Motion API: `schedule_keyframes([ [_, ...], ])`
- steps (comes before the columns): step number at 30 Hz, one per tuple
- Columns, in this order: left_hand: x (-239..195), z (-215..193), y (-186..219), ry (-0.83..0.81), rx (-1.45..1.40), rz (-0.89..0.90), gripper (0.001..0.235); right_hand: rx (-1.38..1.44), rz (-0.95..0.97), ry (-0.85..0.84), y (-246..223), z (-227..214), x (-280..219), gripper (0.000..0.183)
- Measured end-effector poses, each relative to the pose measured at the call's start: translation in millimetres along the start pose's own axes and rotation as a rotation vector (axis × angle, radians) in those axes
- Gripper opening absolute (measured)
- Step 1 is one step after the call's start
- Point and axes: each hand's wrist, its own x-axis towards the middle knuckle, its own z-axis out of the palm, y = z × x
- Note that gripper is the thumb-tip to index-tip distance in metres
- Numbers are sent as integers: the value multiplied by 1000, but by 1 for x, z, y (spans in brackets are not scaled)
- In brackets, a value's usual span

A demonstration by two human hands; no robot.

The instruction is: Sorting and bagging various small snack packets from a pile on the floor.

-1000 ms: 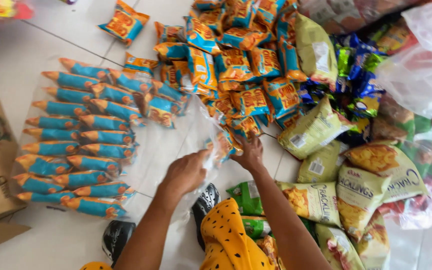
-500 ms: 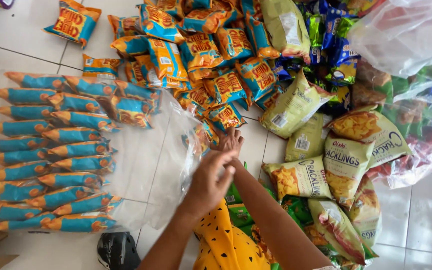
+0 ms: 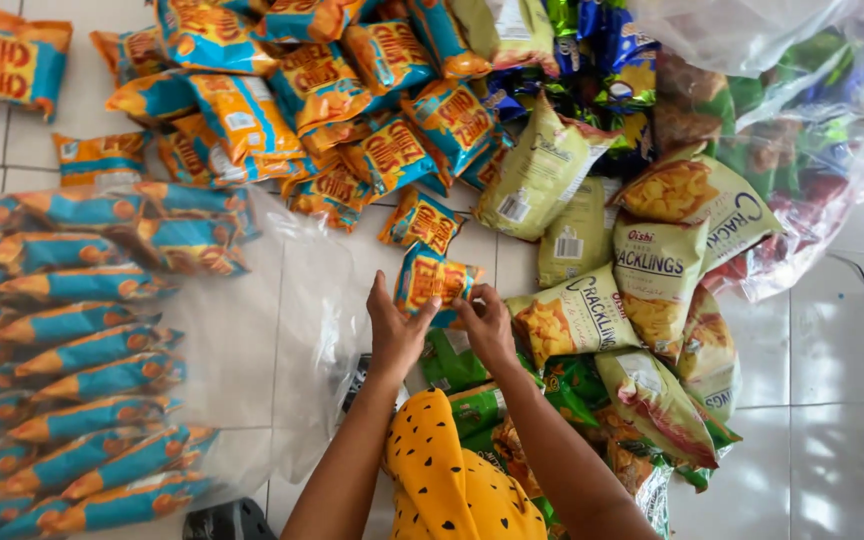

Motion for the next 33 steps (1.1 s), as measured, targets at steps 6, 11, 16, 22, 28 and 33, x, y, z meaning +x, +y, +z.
schedule_keyframes([
  [6,27,-6,-7,-70,-228,-389,71,249,-8,-421,-12,-19,43,34],
  [11,40,-15,-59,61,-616,-321,59,246,305,-23,9,29,138,64],
  [16,45,-36,-24,78,-617,-335,62,-36,308,143,16,68,166,67],
  [22,46,-45,20,-67,-624,-328,53,383,146,-99,25,23,129,36],
  [28,30,-39,57,-232,-577,-236,47,751,-79,-380,-76,-17,23,41],
  [33,17,-46,70,-269,-621,-90,47,758,-129,-484,-84,-35,-5,44],
])
